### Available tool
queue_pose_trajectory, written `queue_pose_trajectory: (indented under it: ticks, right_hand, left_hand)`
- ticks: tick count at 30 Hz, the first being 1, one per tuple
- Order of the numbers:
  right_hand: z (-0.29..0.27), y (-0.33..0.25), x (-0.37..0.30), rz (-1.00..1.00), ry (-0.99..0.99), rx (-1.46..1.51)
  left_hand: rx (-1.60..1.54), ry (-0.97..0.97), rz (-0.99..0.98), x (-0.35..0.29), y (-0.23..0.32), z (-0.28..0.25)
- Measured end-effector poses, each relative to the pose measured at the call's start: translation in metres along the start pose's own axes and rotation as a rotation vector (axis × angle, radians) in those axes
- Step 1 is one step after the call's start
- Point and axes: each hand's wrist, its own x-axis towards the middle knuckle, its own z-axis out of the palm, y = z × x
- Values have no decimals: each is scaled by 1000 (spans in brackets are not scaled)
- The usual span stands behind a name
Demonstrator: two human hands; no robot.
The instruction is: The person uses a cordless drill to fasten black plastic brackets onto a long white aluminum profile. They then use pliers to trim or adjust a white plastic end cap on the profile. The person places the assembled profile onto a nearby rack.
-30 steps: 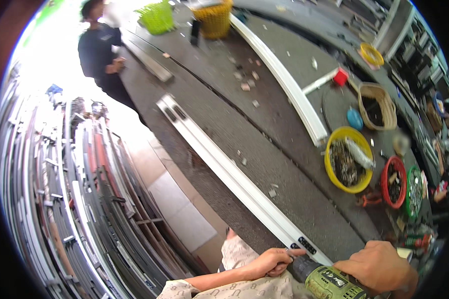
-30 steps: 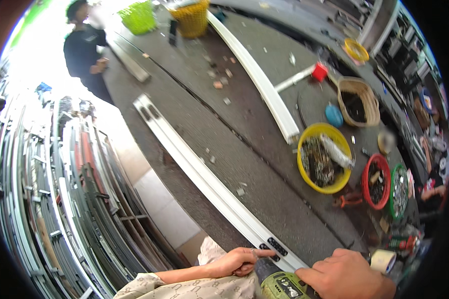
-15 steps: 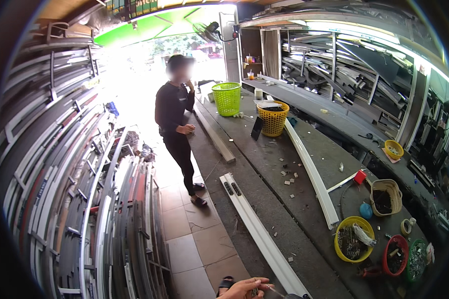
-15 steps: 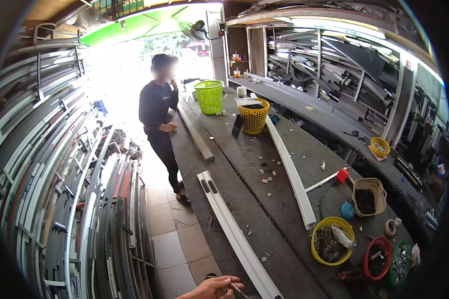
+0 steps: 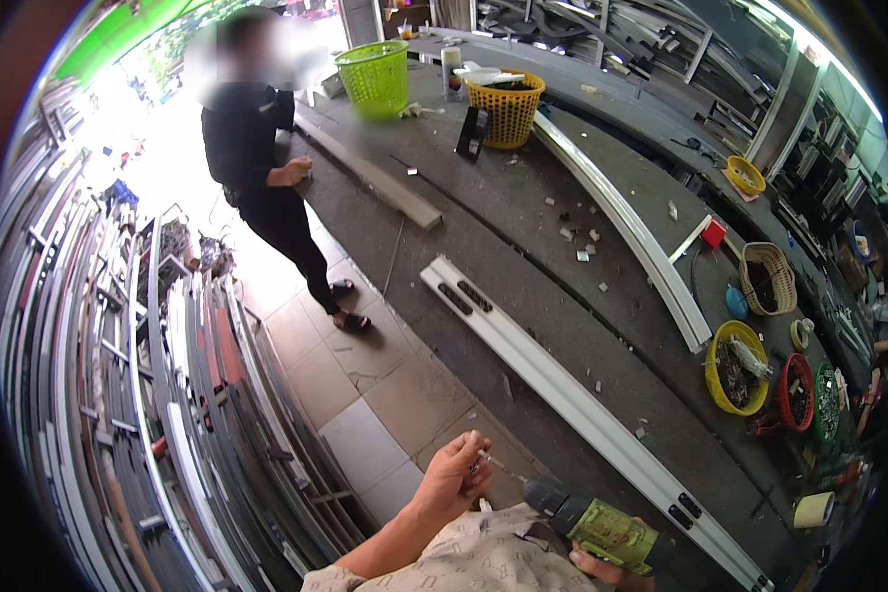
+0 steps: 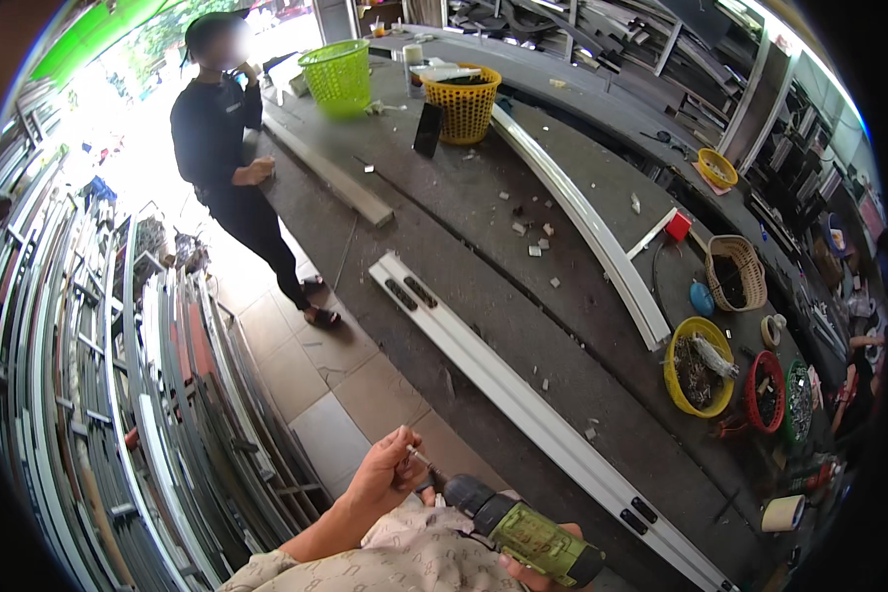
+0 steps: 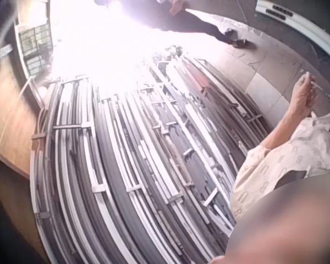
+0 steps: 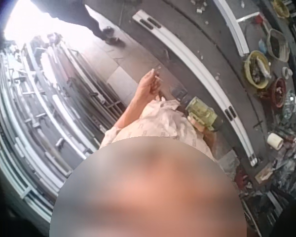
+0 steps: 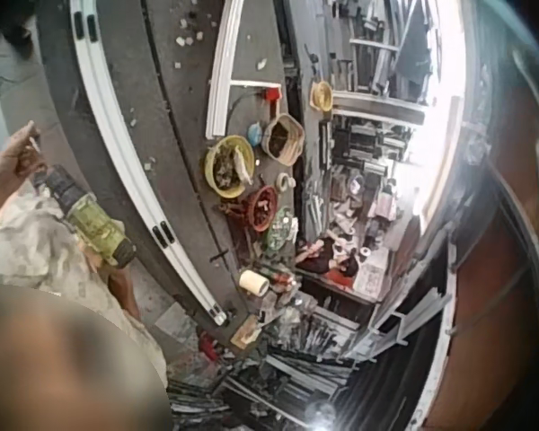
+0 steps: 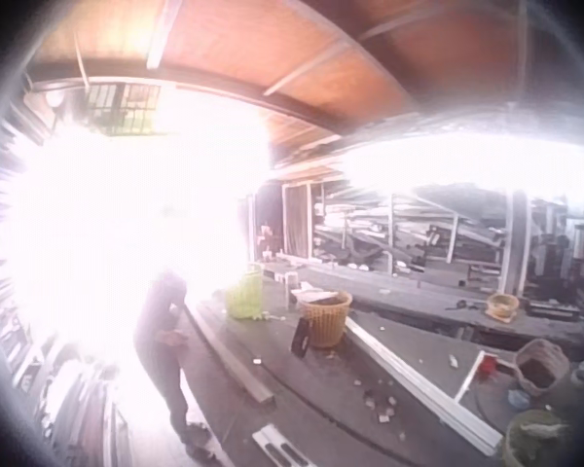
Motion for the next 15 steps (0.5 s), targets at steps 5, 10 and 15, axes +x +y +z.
queue_pose_trajectory:
  ticks: [5,10,15]
  right_hand:
    - [40,14,28,-107,76,-97]
    - [55,29,60,-140,157,-133]
    - [52,47,104,-49,82,31]
  left_hand:
    - [-65,106,-52,7,44,-6]
    - [-27,-35,86,29,68,-7]
    - [83,-114,355,46,103,13]
